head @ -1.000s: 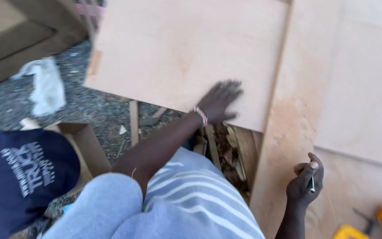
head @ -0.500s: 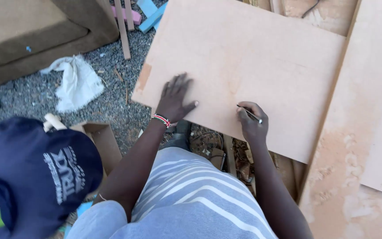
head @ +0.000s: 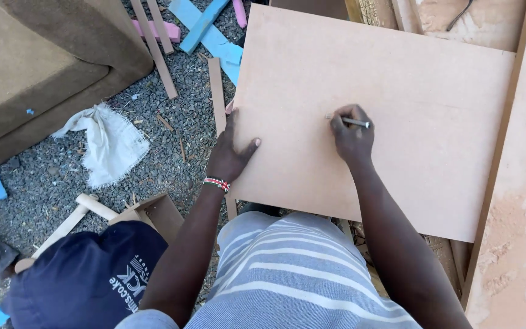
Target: Measuring, marking, and cutting wooden boards using a tape measure, pencil, and circular saw for furniture construction.
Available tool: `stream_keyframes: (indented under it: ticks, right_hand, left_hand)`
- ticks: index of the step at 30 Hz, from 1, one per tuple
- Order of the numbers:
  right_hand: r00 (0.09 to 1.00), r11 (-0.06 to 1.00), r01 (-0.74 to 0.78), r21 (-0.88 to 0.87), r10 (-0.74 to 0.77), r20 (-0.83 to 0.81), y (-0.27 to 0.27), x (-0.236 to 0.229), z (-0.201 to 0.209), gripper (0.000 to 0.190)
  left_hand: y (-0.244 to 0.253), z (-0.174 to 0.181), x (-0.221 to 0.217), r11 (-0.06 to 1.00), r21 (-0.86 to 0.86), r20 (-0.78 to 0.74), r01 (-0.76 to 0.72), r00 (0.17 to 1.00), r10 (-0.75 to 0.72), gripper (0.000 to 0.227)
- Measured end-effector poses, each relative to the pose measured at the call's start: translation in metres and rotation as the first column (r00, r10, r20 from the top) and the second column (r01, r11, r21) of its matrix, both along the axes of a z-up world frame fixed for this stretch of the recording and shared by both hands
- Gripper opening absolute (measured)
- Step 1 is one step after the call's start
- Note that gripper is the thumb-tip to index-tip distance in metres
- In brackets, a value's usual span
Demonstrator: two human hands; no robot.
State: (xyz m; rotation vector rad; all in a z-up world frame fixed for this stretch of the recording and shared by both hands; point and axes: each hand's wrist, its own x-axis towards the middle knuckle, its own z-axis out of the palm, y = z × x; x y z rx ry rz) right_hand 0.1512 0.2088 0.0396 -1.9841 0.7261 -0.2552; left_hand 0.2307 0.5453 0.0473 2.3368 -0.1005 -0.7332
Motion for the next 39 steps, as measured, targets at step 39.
stream_keyframes:
  ticks: [39]
  right_hand:
    - [0.994,0.973,0.105,0.205,-0.096,-0.051,-0.16,0.009,0.016,0.009]
  left_hand:
    - [-0.016,0.037,0.02,0.989,-0.145,-0.096,-0.043,0.995,0.029,0.113]
